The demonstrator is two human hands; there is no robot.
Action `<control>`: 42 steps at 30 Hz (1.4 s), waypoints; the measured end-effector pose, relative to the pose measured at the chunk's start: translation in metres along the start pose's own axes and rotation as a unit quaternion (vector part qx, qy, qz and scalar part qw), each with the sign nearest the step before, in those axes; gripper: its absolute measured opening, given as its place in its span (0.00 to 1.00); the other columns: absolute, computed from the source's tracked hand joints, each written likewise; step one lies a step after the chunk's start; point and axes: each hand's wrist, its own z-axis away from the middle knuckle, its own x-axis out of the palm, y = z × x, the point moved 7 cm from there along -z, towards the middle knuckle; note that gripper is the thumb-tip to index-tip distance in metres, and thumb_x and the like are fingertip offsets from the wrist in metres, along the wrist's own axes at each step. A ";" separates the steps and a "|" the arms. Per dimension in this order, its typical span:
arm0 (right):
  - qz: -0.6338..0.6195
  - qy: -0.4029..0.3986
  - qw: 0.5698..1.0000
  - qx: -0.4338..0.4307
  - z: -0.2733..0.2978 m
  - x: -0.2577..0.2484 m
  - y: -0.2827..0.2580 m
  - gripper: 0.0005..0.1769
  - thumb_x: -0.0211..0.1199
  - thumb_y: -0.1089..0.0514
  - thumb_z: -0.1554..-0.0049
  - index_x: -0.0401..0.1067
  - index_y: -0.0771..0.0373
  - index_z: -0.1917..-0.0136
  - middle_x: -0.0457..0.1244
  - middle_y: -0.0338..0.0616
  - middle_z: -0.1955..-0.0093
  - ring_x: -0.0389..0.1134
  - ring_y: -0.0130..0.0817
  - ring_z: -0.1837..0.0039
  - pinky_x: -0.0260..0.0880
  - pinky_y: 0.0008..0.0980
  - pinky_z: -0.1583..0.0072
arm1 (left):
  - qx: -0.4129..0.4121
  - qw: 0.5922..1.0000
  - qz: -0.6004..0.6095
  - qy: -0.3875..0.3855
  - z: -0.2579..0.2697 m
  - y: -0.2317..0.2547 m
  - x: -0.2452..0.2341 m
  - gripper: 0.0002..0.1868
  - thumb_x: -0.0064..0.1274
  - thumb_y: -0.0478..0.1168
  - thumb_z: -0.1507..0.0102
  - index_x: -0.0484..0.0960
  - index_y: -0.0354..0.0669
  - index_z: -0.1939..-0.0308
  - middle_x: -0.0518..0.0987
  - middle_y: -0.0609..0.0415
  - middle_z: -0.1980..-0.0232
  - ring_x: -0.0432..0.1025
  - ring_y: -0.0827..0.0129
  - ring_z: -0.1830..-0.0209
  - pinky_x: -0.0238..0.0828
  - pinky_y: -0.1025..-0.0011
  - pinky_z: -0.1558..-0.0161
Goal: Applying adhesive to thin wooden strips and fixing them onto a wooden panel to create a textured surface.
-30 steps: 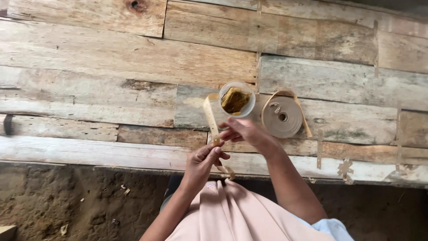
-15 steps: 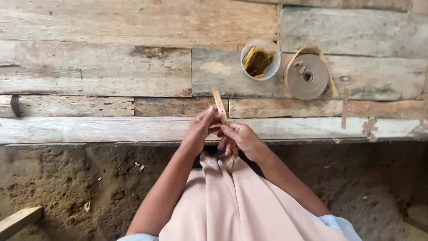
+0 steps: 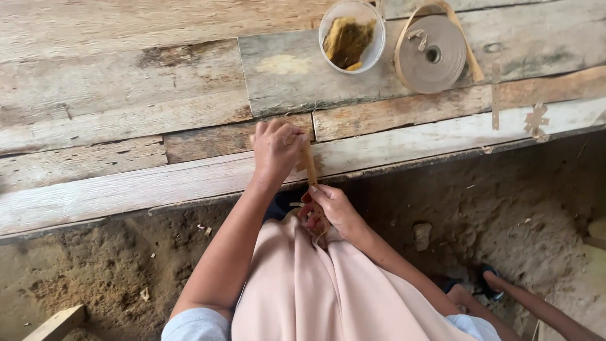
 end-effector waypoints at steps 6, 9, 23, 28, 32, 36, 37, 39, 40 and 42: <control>0.018 0.008 1.000 0.023 0.000 -0.002 0.006 0.19 0.57 0.48 0.34 0.76 0.68 0.54 0.70 0.65 0.63 0.73 0.51 0.69 0.75 0.41 0.69 | 0.064 0.994 -0.062 0.056 0.004 0.004 0.008 0.06 0.63 0.50 0.43 0.82 0.64 0.65 0.70 0.68 0.58 0.62 0.66 0.52 0.55 0.65 0.56; 0.014 0.013 1.000 0.021 -0.005 -0.004 0.010 0.20 0.59 0.47 0.35 0.76 0.67 0.54 0.70 0.66 0.63 0.73 0.52 0.69 0.76 0.42 0.69 | 0.071 0.993 -0.064 0.073 0.005 0.006 0.008 0.07 0.63 0.50 0.42 0.80 0.64 0.65 0.69 0.68 0.57 0.62 0.66 0.51 0.54 0.66 0.55; 0.022 0.054 0.998 0.013 -0.004 0.000 0.005 0.21 0.61 0.47 0.36 0.76 0.67 0.59 0.69 0.66 0.66 0.73 0.50 0.71 0.75 0.40 0.69 | 0.048 0.997 0.005 0.054 0.006 0.002 0.007 0.10 0.62 0.46 0.39 0.79 0.61 0.56 0.73 0.66 0.49 0.62 0.64 0.41 0.55 0.59 0.43; 0.026 0.050 0.998 0.019 -0.001 0.002 0.002 0.22 0.59 0.46 0.36 0.76 0.68 0.57 0.69 0.65 0.67 0.73 0.50 0.71 0.75 0.41 0.68 | 0.096 0.993 -0.034 -0.060 0.027 0.004 0.020 0.12 0.55 0.55 0.32 0.86 0.67 0.47 0.80 0.68 0.36 0.44 0.58 0.18 0.13 0.40 0.26; 0.046 0.051 0.998 0.007 -0.001 0.000 0.002 0.21 0.59 0.47 0.36 0.77 0.68 0.55 0.69 0.63 0.67 0.73 0.47 0.71 0.75 0.40 0.68 | 0.125 0.984 -0.118 -0.036 0.036 0.012 0.020 0.18 0.53 0.55 0.32 0.83 0.65 0.39 0.74 0.74 0.29 0.42 0.59 0.17 0.11 0.36 0.28; 0.051 0.064 0.996 0.024 -0.001 0.001 0.000 0.19 0.61 0.49 0.37 0.76 0.69 0.56 0.69 0.64 0.67 0.72 0.47 0.71 0.75 0.39 0.68 | 0.081 0.981 -0.156 -0.081 0.040 0.004 0.034 0.21 0.51 0.58 0.32 0.78 0.72 0.35 0.65 0.81 0.25 0.35 0.58 0.16 0.11 0.28 0.30; 0.051 0.063 0.996 0.024 0.000 0.002 0.001 0.19 0.61 0.49 0.37 0.76 0.69 0.56 0.69 0.64 0.67 0.72 0.47 0.71 0.75 0.39 0.68 | 0.081 0.981 -0.156 -0.081 0.041 0.004 0.035 0.21 0.51 0.58 0.32 0.78 0.72 0.35 0.65 0.81 0.25 0.35 0.58 0.16 0.11 0.28 0.30; 0.045 0.073 0.996 0.018 0.000 0.003 -0.001 0.20 0.61 0.49 0.38 0.76 0.70 0.58 0.68 0.65 0.68 0.71 0.48 0.72 0.74 0.40 0.70 | 0.055 0.977 -0.171 -0.113 0.043 0.000 0.039 0.22 0.47 0.60 0.31 0.76 0.73 0.33 0.61 0.81 0.23 0.29 0.55 0.16 0.08 0.27 0.31; 0.045 0.072 0.996 0.017 0.001 0.003 -0.004 0.20 0.61 0.49 0.38 0.76 0.70 0.58 0.68 0.65 0.68 0.71 0.48 0.72 0.74 0.40 0.70 | 0.056 0.977 -0.172 -0.112 0.042 0.001 0.037 0.22 0.47 0.60 0.31 0.76 0.73 0.33 0.61 0.81 0.23 0.29 0.55 0.16 0.08 0.27 0.31; 0.041 0.074 0.996 0.032 0.005 0.002 -0.006 0.20 0.62 0.49 0.38 0.76 0.70 0.59 0.68 0.64 0.69 0.72 0.47 0.73 0.74 0.39 0.71 | 0.032 0.973 -0.155 -0.169 0.044 -0.001 0.041 0.26 0.40 0.62 0.30 0.71 0.71 0.29 0.56 0.80 0.20 0.24 0.53 0.16 0.06 0.27 0.31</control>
